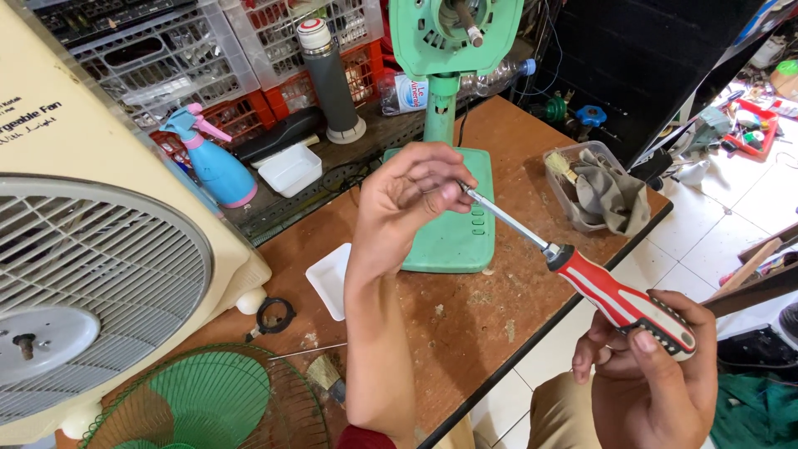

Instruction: Cleaning a fan component with a brush and disassembling the motor housing using a screwdriver

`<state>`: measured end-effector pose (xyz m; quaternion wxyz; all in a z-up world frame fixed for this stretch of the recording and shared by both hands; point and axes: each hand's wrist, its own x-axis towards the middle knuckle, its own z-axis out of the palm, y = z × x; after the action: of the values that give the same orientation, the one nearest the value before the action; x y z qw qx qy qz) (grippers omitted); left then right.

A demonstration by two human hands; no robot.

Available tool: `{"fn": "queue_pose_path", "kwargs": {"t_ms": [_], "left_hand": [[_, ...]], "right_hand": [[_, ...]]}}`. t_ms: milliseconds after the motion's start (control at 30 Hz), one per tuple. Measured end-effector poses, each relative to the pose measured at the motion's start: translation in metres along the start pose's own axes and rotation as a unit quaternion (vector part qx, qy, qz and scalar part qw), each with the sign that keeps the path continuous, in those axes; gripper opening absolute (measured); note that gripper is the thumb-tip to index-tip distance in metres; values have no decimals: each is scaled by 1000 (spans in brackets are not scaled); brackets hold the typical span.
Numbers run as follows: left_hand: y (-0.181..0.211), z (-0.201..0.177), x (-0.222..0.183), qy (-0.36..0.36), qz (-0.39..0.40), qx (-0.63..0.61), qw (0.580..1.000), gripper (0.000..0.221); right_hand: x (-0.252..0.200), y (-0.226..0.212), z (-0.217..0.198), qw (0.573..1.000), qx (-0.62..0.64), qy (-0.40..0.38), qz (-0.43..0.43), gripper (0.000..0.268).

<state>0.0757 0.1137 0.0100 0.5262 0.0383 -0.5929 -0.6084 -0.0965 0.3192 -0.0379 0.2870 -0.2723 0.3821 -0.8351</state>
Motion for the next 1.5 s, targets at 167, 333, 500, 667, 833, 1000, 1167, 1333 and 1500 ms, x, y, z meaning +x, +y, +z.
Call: {"fn": "queue_pose_path", "kwargs": {"t_ms": [167,333,500,667,833,1000,1167,1333,1500], "left_hand": [[6,-3,3,-24,8,0,1000,29],[8,-2,7,79,32,33,996,43],[-1,2,13,78,31,79,993,49],[-4,8,14,43,8,60,997,56],[0,9,17,68,-7,46,997,58],[-5,7,17,57,0,16,998,59],[-5,7,16,44,8,22,999,61],[-4,9,15,38,3,28,999,59],[-3,8,15,31,-4,33,999,58]], "right_hand": [[3,4,9,1000,0,19,-4,38],[9,10,27,995,-69,30,-65,35],[23,12,75,973,-150,-33,-170,39],[43,15,109,938,-200,-125,-255,41],[57,34,115,908,-288,-103,-288,55],[66,45,113,865,-355,-105,-338,58],[69,49,114,844,-381,-86,-368,59],[72,47,118,839,-378,-104,-377,60],[73,44,123,840,-378,-102,-376,58]]}}
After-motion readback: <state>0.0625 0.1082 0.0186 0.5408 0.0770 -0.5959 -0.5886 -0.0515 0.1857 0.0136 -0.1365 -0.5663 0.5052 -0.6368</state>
